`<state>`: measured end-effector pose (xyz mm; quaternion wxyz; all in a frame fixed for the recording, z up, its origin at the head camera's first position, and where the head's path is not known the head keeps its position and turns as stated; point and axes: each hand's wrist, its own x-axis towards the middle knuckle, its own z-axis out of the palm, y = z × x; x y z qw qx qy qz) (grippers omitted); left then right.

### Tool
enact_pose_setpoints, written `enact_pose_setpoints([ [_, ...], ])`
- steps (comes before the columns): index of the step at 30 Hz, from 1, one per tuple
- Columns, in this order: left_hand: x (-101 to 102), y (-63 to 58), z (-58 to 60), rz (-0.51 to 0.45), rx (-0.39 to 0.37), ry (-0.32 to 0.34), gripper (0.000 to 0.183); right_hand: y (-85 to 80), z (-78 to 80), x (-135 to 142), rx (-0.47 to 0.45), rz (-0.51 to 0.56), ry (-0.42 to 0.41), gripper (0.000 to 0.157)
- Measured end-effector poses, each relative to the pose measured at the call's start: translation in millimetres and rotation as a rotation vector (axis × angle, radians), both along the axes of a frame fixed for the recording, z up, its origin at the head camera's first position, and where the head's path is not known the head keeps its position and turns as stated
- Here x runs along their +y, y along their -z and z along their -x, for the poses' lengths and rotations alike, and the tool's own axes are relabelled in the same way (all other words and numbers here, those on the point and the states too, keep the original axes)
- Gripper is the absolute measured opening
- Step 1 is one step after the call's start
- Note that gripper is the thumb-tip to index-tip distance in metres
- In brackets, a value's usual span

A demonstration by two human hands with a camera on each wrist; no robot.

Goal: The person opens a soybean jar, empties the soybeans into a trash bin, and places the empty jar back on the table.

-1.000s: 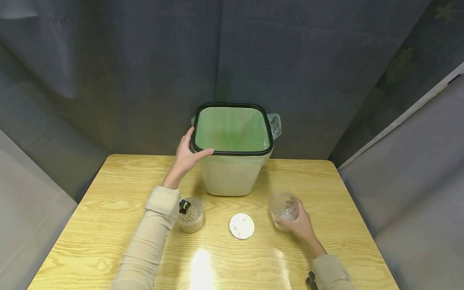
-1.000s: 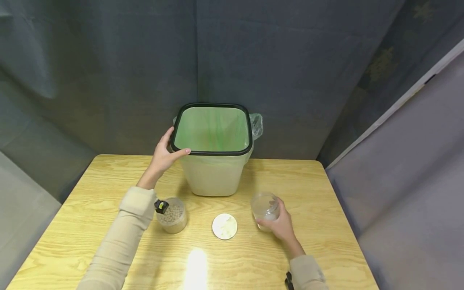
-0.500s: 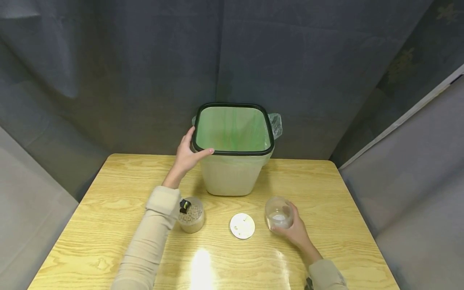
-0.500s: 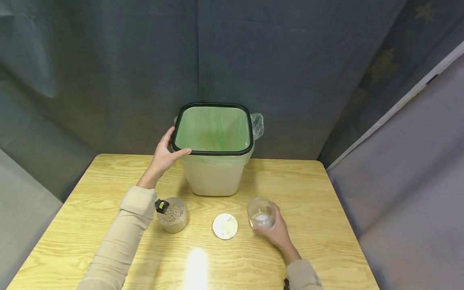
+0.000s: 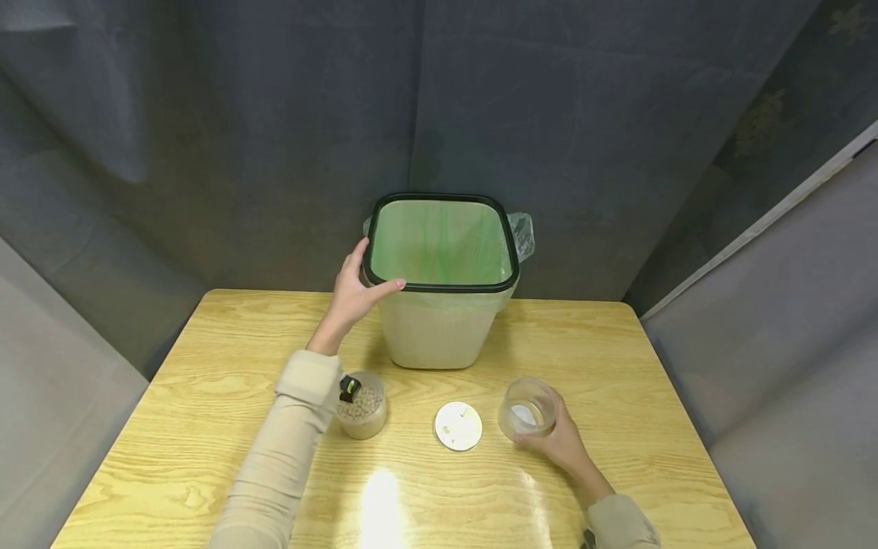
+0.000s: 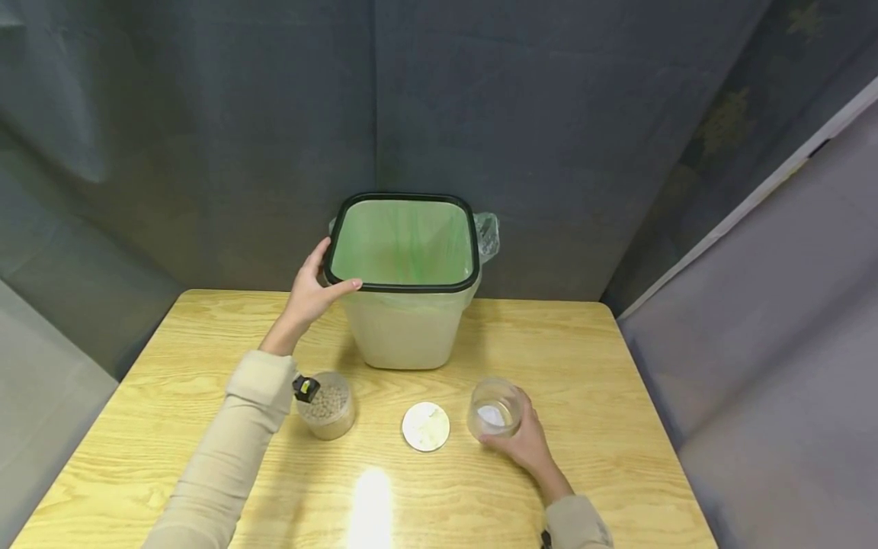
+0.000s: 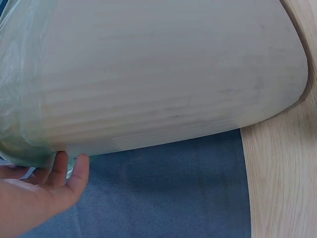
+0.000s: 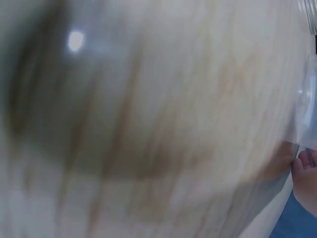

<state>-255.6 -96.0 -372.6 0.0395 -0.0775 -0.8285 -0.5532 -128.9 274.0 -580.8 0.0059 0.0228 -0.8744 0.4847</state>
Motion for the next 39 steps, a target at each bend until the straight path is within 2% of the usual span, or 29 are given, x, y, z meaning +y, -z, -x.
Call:
enact_pose_setpoints([
  [4,0,0.1,0.5,0.004,-0.004,0.004,0.095,-5.5,-3.0,3,-0.018,-0.014,-0.005,0.115],
  [7,0,-0.1,0.5,0.003,-0.014,0.007,0.095,-13.1,-6.1,4,0.005,0.026,-0.029,0.115],
  [12,-3,-0.2,0.1,0.006,-0.020,0.010,0.094,-30.8,-7.5,8,0.151,0.047,-0.046,0.102],
  [16,-4,-0.2,-0.5,0.023,-0.017,0.008,0.094,-53.7,-7.5,5,0.262,-0.020,-0.036,0.092],
  [20,-6,0.3,-0.7,0.028,-0.019,0.005,0.094,-89.4,-12.2,-8,0.317,0.000,-0.050,0.087],
  [23,-7,0.9,-0.4,0.031,-0.017,0.004,0.094,-109.5,-14.9,-18,0.331,0.009,-0.073,0.082],
  [26,-8,1.3,-0.6,0.037,-0.015,0.008,0.095,-111.8,-12.3,-22,0.337,-0.027,-0.083,0.082],
  [33,-13,2.4,-1.3,0.058,-0.028,0.016,0.096,-98.0,1.4,-29,0.354,-0.053,-0.096,0.086],
  [38,-17,1.3,-0.2,0.101,-0.017,0.020,0.096,-98.2,7.0,-42,0.408,-0.042,-0.133,0.086],
  [39,-17,0.9,-0.2,0.108,-0.014,0.019,0.096,-103.0,6.3,-47,0.424,-0.036,-0.142,0.085],
])
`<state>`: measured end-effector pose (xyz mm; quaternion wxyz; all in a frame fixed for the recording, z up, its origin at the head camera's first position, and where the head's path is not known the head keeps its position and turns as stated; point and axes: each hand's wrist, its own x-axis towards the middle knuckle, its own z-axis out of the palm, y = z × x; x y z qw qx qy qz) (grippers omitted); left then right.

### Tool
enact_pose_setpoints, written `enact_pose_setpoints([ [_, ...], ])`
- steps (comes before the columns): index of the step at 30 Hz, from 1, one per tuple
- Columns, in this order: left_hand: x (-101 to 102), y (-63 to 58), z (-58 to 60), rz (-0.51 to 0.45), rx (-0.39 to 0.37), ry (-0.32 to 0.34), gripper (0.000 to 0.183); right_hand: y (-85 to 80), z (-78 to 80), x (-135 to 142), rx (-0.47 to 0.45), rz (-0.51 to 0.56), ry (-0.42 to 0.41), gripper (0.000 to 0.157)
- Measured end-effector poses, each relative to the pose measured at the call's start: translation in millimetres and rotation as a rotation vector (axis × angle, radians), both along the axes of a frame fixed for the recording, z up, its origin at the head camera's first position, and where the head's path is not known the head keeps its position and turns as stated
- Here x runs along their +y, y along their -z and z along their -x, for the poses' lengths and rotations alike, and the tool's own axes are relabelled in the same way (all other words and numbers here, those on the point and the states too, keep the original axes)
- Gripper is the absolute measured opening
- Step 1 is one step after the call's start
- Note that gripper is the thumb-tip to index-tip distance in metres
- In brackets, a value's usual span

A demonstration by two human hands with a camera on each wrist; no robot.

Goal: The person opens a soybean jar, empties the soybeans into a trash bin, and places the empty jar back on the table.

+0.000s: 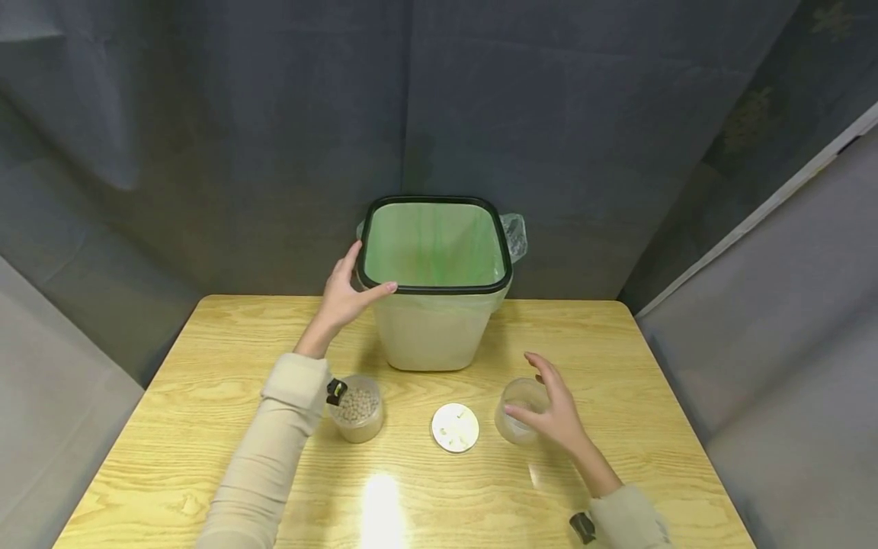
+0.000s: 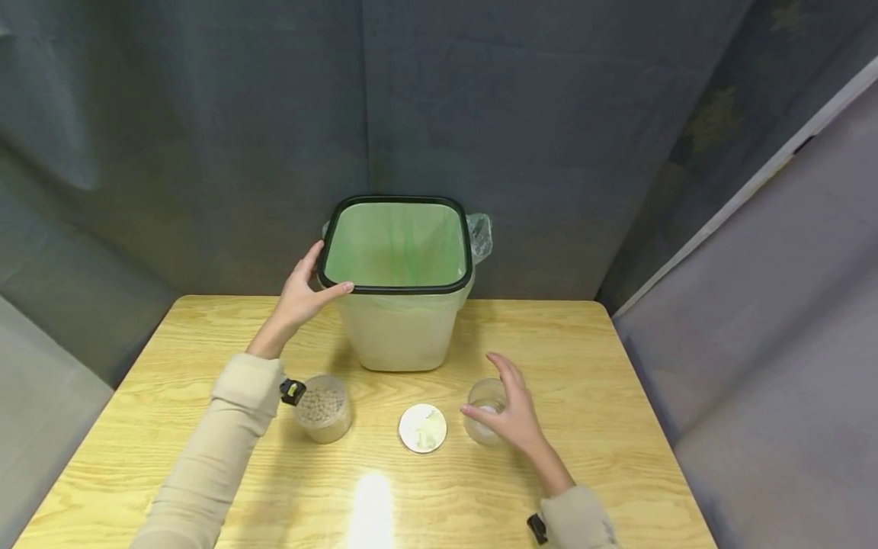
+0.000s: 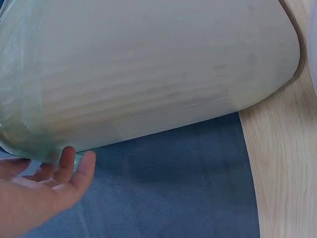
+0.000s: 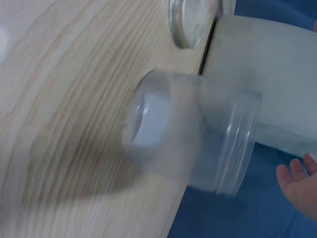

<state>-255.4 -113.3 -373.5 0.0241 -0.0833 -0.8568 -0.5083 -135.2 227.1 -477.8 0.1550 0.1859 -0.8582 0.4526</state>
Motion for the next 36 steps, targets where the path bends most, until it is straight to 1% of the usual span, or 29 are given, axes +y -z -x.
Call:
enact_pose_setpoints([
  [3,-2,-1.0,-0.7,0.018,0.010,-0.001,0.096,-15.2,-2.6,-16,0.043,0.012,-0.030,0.081],
  [6,-4,-0.8,-2.4,0.020,0.025,-0.001,0.095,-33.3,-7.2,-34,0.036,0.017,-0.054,0.078],
  [9,-8,0.6,-4.3,0.005,0.036,0.014,0.093,-36.5,-6.3,-45,0.017,0.011,-0.092,0.079],
  [14,-13,4.0,-5.8,-0.038,0.048,0.036,0.089,-37.8,-2.7,-62,-0.065,0.028,-0.194,0.084],
  [17,-17,5.5,-6.9,-0.059,0.059,0.032,0.087,-32.5,1.8,-72,-0.105,0.026,-0.244,0.090],
  [22,-25,7.4,-11.3,-0.088,0.070,0.039,0.083,-5.1,17.1,-85,-0.146,-0.022,-0.276,0.099],
  [25,-29,8.3,-15.4,-0.104,0.071,0.045,0.081,8.0,25.5,-92,-0.173,-0.045,-0.294,0.102],
  [29,-33,10.3,-21.3,-0.105,0.072,0.065,0.080,16.6,31.0,-101,-0.205,-0.043,-0.315,0.103],
  [31,-36,11.8,-24.3,-0.088,0.084,0.078,0.078,20.7,32.4,-105,-0.220,-0.047,-0.321,0.104],
  [36,-43,18.0,-33.0,-0.065,0.137,0.126,0.074,31.3,33.5,-112,-0.252,-0.065,-0.339,0.104],
])
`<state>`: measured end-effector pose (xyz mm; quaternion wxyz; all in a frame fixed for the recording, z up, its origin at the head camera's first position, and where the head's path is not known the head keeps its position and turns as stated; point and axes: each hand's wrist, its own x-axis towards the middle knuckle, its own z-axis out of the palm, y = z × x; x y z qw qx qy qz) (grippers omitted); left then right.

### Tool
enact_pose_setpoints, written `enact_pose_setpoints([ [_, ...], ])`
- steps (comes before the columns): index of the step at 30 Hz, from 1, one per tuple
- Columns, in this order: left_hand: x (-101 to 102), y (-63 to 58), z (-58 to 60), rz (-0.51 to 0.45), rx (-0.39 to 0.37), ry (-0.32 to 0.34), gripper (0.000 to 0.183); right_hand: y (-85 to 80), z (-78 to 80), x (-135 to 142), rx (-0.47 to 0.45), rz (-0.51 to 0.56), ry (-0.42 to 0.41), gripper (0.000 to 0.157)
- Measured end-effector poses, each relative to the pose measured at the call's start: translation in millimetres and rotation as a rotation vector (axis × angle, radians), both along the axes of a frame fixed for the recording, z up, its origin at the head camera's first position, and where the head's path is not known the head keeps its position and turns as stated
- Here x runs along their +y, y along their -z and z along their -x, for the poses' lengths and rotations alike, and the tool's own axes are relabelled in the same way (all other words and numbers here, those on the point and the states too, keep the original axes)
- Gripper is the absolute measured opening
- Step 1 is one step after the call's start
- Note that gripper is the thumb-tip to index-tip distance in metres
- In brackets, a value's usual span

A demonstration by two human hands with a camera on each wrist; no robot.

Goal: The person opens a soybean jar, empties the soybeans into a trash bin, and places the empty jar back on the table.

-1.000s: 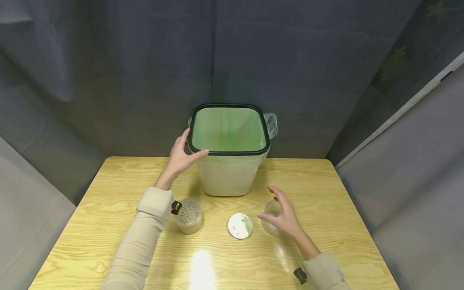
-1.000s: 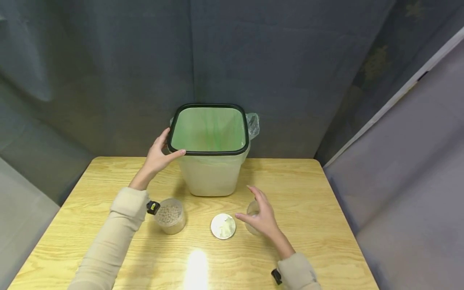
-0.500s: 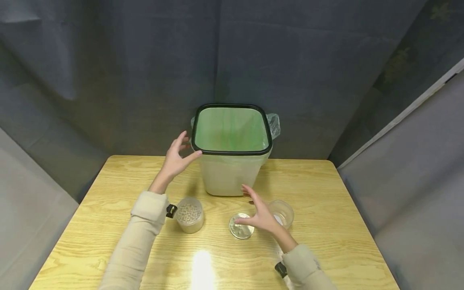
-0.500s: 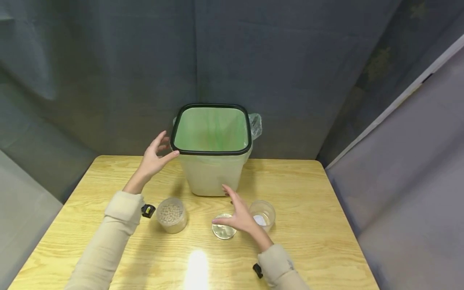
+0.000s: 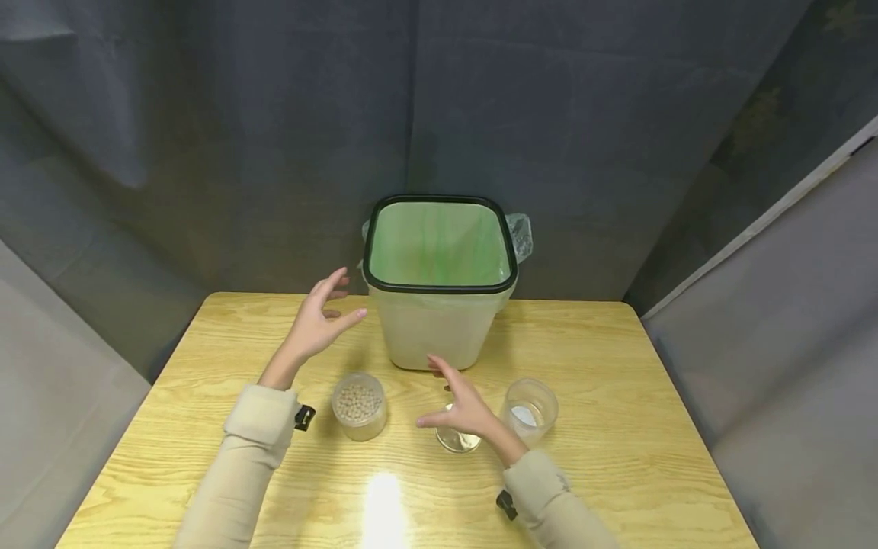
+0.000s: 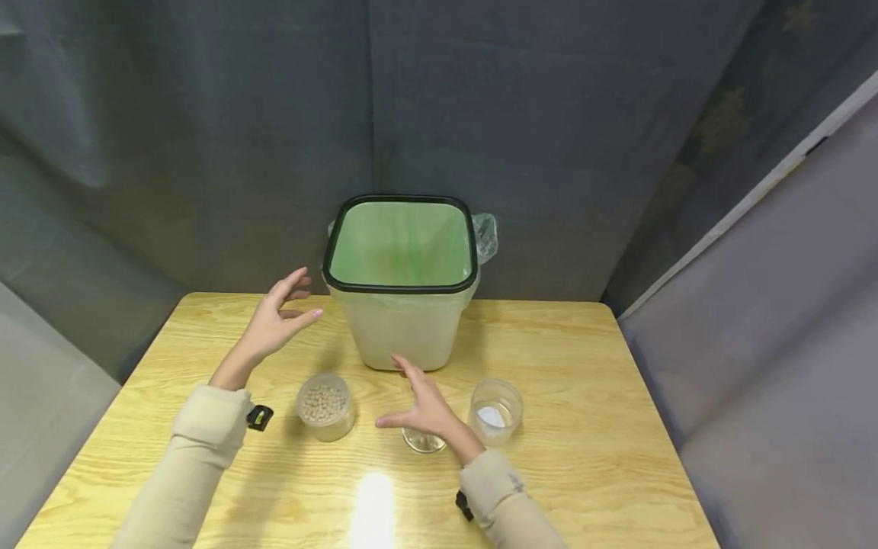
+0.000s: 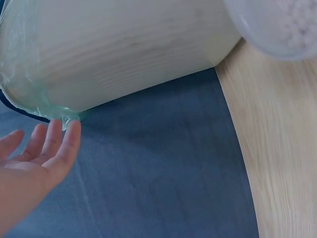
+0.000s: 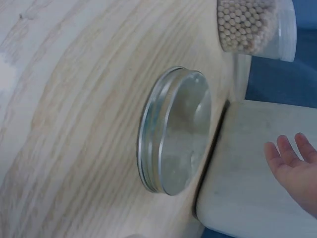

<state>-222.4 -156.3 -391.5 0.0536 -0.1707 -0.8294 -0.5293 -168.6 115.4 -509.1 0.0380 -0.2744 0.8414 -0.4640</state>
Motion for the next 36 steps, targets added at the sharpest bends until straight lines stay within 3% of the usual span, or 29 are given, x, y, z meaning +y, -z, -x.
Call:
enact_pose_setpoints([
  [8,-16,11.7,-21.4,0.075,0.062,0.066,0.073,15.2,2.5,-13,-0.036,-0.011,-0.030,0.105],
  [15,-26,23.9,-38.4,0.162,0.079,0.113,0.082,24.2,-0.8,-28,-0.085,-0.043,-0.063,0.112],
  [26,-42,43.3,-58.0,0.257,0.121,0.135,0.094,44.3,-4.5,-48,-0.157,-0.068,-0.076,0.116],
  [36,-58,58.6,-70.6,0.302,0.080,0.127,0.100,53.6,-1.6,-61,-0.175,-0.093,-0.085,0.115],
])
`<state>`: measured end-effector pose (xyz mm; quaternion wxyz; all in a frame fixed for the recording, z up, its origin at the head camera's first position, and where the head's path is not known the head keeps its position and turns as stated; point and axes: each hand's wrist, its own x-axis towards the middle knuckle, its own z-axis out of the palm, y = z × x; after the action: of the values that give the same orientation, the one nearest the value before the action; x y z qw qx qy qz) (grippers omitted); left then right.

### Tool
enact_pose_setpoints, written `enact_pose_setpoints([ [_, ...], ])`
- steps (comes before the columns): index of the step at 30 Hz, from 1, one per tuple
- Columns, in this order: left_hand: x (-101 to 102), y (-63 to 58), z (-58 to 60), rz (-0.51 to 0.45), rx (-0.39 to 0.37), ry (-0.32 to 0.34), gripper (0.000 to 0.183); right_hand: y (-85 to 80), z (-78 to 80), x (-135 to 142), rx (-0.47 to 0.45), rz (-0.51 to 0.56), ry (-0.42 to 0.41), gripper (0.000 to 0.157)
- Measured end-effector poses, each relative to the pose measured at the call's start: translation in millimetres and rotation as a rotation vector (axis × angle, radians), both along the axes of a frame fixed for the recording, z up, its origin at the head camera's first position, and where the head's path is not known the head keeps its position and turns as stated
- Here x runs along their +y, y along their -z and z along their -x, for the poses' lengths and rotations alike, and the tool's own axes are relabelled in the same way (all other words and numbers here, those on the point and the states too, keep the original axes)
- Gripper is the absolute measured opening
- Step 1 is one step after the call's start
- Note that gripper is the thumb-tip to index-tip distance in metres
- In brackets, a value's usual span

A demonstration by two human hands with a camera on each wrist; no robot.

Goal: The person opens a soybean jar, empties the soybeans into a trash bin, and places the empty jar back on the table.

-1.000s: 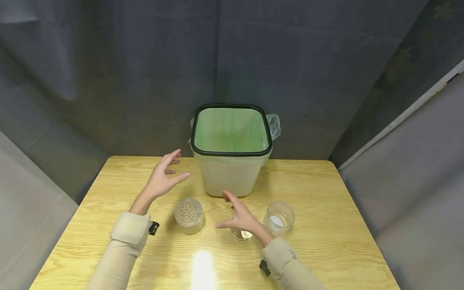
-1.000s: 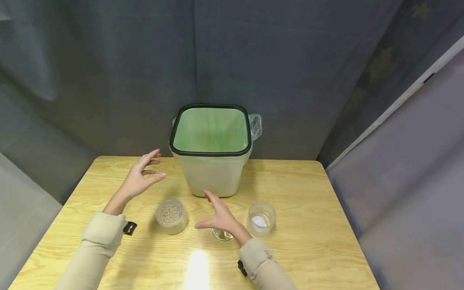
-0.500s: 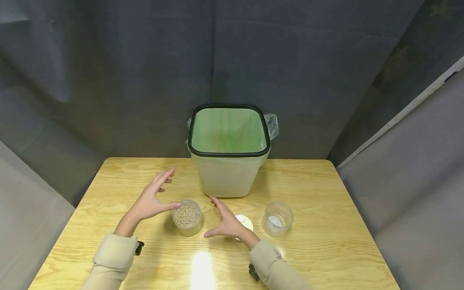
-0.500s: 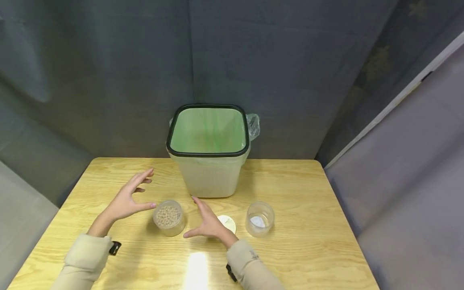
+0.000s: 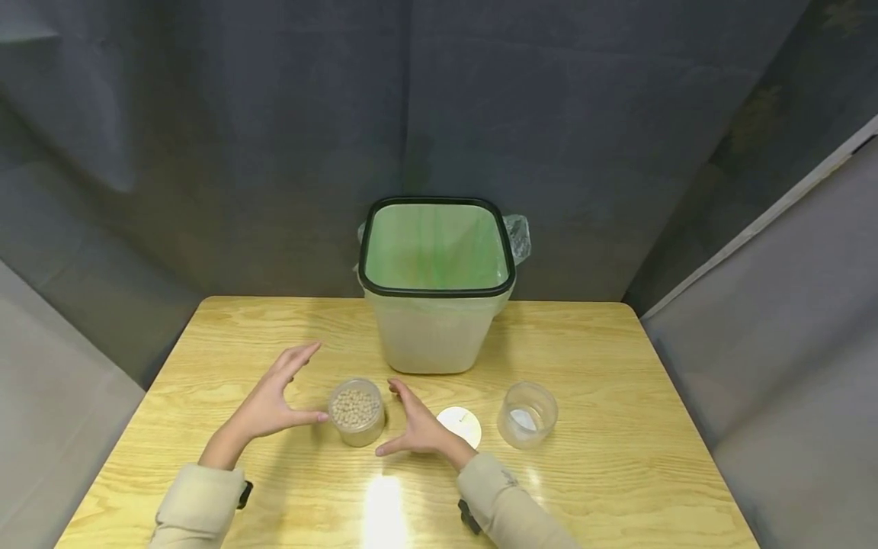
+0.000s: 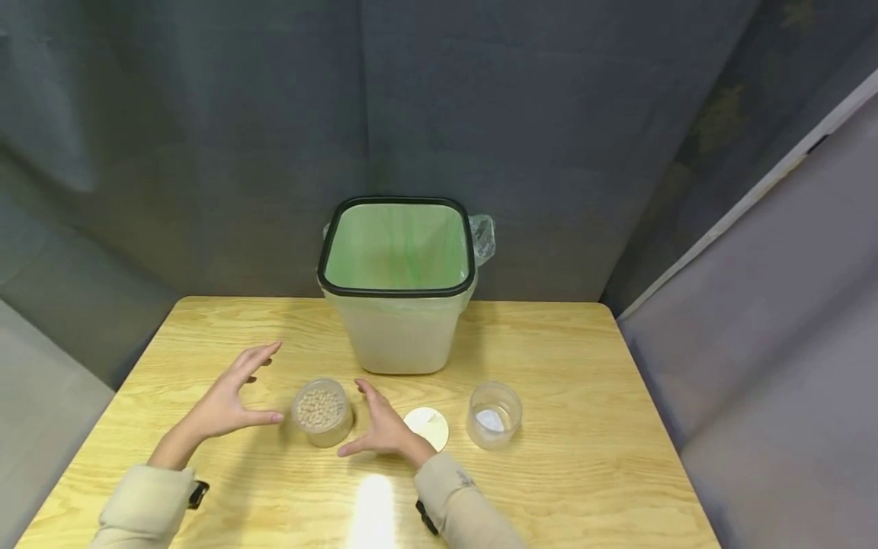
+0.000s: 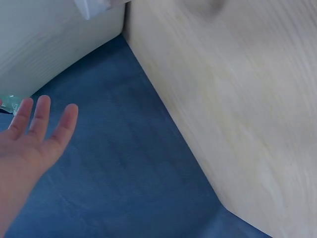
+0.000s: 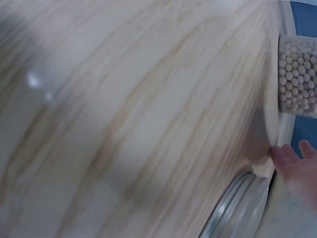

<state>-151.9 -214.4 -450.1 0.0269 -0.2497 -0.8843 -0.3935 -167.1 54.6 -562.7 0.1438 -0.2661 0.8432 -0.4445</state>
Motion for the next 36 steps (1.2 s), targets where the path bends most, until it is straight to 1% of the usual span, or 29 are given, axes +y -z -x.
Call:
enact_pose_setpoints([
  [7,-4,10.4,-6.1,0.017,-0.005,-0.023,0.101,4.1,4.4,-10,-0.023,0.020,-0.006,0.114],
  [11,-6,15.2,-8.8,0.014,-0.017,-0.043,0.100,7.0,7.1,-16,-0.058,0.070,-0.009,0.113],
  [15,-6,19.6,-10.9,0.024,-0.032,-0.055,0.097,13.0,9.1,-23,-0.076,0.115,0.011,0.110],
  [19,-7,22.1,-11.6,0.024,-0.041,-0.059,0.095,17.4,10.4,-28,-0.077,0.131,0.029,0.109],
  [23,-8,23.5,-9.0,0.029,-0.028,-0.055,0.094,18.7,9.7,-34,-0.100,0.108,0.075,0.109],
  [28,-9,23.3,-3.4,0.039,-0.012,-0.060,0.092,21.4,7.6,-43,-0.086,0.070,0.146,0.109],
  [34,-7,25.5,-0.6,0.029,-0.004,-0.052,0.091,22.2,5.8,-48,-0.093,0.089,0.176,0.106],
  [36,-5,27.0,-0.1,0.021,-0.006,-0.042,0.090,23.2,5.8,-47,-0.078,0.098,0.181,0.105],
])
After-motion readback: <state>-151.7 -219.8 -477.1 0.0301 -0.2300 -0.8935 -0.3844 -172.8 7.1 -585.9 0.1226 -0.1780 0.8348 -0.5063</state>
